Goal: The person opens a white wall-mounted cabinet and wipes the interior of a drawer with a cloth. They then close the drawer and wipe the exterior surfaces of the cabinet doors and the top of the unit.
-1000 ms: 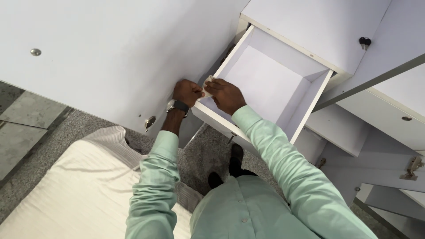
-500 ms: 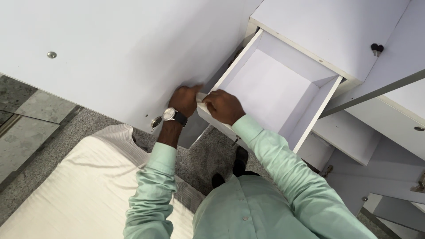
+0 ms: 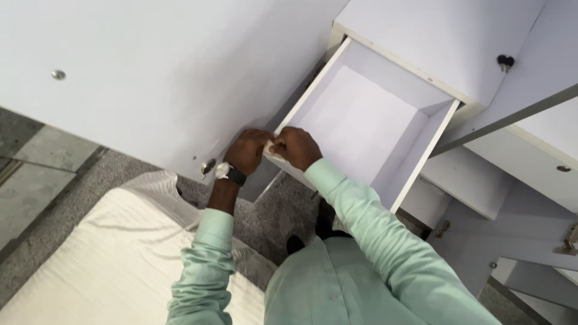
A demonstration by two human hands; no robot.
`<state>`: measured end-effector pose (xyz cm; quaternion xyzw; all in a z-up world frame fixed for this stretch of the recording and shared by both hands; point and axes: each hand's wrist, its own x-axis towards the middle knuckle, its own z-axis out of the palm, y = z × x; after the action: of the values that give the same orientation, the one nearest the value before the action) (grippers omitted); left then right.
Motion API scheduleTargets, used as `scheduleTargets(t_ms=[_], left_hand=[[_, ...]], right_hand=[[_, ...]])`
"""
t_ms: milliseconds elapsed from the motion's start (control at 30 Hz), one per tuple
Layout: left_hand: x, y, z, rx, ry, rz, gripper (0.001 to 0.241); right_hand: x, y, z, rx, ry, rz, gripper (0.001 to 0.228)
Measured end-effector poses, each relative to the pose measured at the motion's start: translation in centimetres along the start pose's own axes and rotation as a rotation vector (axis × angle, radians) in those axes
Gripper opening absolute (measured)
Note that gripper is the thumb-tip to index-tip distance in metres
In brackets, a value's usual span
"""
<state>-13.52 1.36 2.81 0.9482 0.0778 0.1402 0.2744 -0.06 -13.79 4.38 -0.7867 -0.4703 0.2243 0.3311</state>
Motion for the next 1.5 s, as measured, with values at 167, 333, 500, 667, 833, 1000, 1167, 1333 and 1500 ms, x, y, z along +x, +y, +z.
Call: scheduleTargets(t_ms=[167,333,500,667,833,1000,1167,1333,1500], left_hand=[[0.7,0.7,-0.8,0.082,-0.113,0.066,0.026],[2.3,1.8,-0.4,0.046,-0.304,0.180,0.023],[2.3,3.2,1.7,-0.021,-0.404,0.201,0.017],[1.7,7.0,3.2,-0.056,-0.356,0.257,0.014],[1.2,10.4,4.5,-0.058,-0.394,0.249,0.010],[0.3,14.9,5.5,-0.033,-0.391,0.233,0.006],[-0.7,18.7,7.8,-0.052,-0.433,0.178,0.007],[-0.7,22.0,10.3,-0.049,-0.528,0.169,0.008],[-1.5,25.1,11.9,-0.098,-0.528,0.153,0.008]], right_hand=[[-1.0,-0.7,-0.2,-0.021,-0.002,0.069,0.027],[-4.4,-0.4,-0.7,-0.094,0.125,-0.056,0.014],[-7.7,0.1,-1.7,-0.155,0.049,0.067,0.017],[-11.6,0.4,-3.6,-0.189,0.087,0.038,0.015],[-15.2,1.8,-4.4,-0.147,0.145,-0.030,0.012],[-18.8,3.7,-5.0,-0.192,0.132,-0.010,0.013],[-22.8,4.6,-7.1,-0.207,0.121,-0.021,0.011],[-27.2,6.6,-8.7,-0.196,0.160,-0.084,0.011],[-30.8,7.9,-10.1,-0.111,0.276,-0.167,0.010]])
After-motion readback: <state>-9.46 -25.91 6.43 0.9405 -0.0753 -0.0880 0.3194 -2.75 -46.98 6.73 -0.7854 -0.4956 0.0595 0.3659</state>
